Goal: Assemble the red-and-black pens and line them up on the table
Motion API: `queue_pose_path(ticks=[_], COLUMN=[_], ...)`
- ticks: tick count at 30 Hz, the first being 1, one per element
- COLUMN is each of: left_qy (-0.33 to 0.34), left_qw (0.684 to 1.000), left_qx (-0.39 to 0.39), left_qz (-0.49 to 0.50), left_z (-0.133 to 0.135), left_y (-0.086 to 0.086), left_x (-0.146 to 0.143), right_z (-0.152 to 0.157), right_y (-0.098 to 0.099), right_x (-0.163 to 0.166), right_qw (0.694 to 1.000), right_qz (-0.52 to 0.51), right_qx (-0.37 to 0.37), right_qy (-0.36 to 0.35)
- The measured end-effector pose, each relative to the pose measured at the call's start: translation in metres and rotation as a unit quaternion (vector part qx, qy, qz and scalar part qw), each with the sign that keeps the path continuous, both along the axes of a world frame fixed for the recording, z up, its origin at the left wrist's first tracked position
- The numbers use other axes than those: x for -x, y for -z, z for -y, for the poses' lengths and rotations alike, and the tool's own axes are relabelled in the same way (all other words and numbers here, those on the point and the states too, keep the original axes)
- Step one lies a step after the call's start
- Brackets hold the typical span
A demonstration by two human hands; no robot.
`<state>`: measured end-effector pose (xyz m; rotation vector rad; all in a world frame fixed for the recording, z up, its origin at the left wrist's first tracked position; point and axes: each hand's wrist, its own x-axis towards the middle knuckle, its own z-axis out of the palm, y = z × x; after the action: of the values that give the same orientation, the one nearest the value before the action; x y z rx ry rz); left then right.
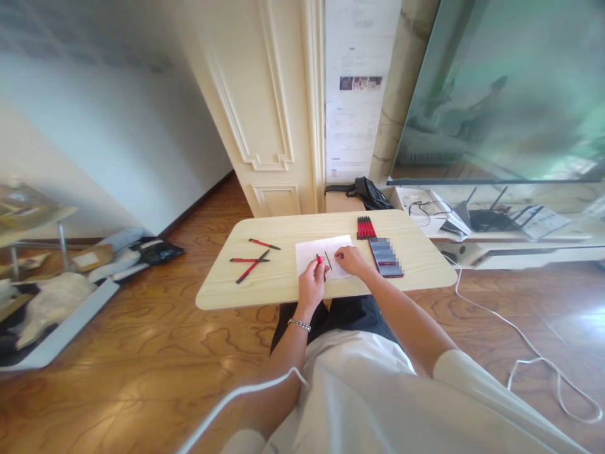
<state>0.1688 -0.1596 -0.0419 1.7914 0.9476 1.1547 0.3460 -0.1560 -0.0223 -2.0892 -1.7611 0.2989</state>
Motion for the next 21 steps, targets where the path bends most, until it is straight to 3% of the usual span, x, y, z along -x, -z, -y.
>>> queue_pose_path(ticks=[6, 14, 21], left_qy=[0.004, 0.005, 0.006], left_qw=[1.000, 1.000, 1.000], left_qx=[-0.005, -0.004, 0.001], left_qz=[0.003, 0.007, 0.008], left_z=[0.000, 0.000, -0.001], left_y=[0.000, 0.001, 0.004], left_x=[0.001, 0.001, 0.000], right_z=[-0.003, -0.003, 0.002], right_y=[-0.007, -0.005, -0.003], right_x=[0.004, 0.011, 0.014], right_qw=[1.000, 0.995, 0.993], right_qz=[0.003, 0.096, 0.115], right_qx=[0.007, 0.021, 0.013], right_qy=[-0.011, -0.016, -0.021])
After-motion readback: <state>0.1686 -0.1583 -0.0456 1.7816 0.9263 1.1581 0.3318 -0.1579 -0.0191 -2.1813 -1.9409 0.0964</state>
